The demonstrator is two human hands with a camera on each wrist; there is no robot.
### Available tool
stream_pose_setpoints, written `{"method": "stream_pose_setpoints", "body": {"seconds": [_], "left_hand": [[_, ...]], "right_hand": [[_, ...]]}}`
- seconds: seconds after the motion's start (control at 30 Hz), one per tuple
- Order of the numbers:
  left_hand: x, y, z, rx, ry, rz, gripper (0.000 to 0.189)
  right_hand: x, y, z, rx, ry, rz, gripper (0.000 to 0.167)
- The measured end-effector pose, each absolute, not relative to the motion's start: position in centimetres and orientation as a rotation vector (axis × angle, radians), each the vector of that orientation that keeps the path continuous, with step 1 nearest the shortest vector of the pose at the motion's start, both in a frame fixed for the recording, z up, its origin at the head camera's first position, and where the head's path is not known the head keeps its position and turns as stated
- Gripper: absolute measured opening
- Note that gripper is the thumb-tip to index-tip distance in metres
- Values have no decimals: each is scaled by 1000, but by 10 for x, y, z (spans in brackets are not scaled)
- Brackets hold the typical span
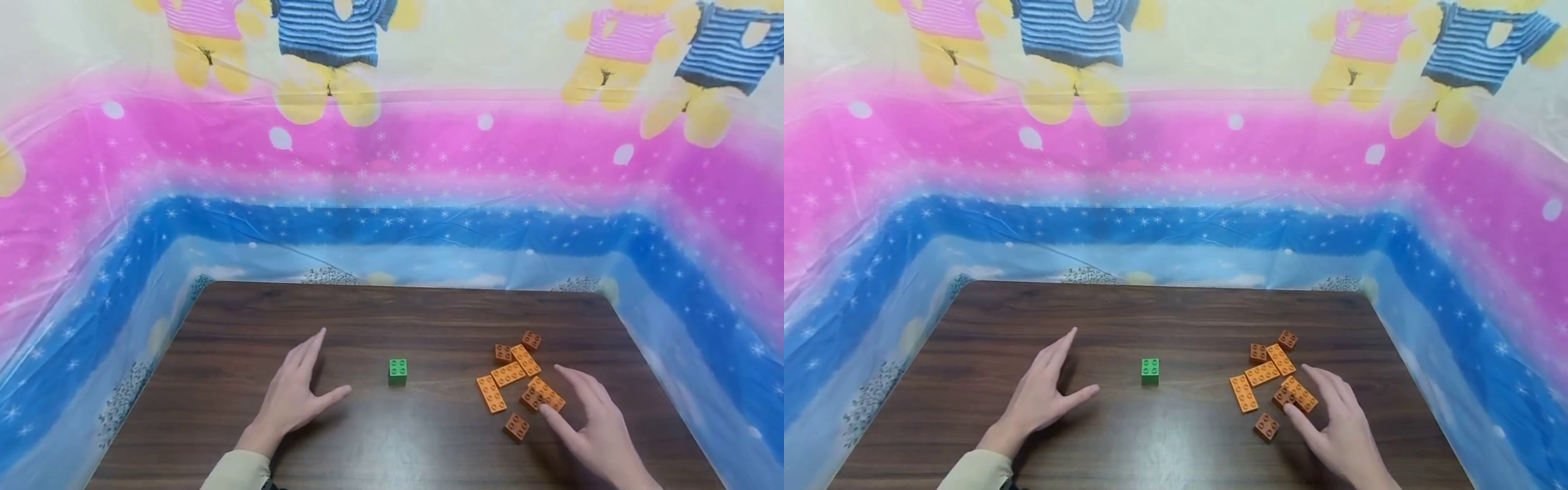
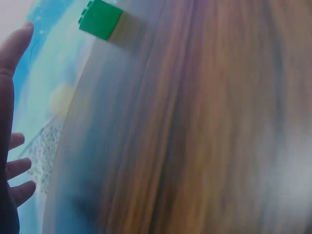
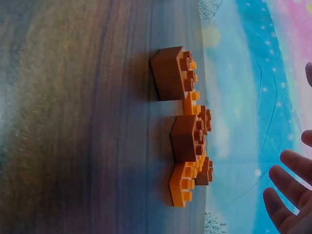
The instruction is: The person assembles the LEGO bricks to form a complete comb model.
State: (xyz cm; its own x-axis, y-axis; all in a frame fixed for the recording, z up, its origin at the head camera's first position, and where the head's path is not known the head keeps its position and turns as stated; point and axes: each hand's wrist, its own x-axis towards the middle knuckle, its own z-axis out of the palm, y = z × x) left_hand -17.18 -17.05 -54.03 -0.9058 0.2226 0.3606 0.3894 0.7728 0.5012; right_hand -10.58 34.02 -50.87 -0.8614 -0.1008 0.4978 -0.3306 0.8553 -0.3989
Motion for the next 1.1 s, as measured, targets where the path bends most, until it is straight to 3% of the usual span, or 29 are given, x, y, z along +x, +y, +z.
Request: {"method": "stream_pose_setpoints", "body": {"seconds": [0.57,1.1], "left_hand": [[-189,-110,-537,-634,-2773,-1192,95],[-200,-84,-550,-620,-2715,-1445,70]], "right_hand": [[-94,326,-520,268,-2723,632,67],[-90,320,-534,229,-2944,758,74]]}}
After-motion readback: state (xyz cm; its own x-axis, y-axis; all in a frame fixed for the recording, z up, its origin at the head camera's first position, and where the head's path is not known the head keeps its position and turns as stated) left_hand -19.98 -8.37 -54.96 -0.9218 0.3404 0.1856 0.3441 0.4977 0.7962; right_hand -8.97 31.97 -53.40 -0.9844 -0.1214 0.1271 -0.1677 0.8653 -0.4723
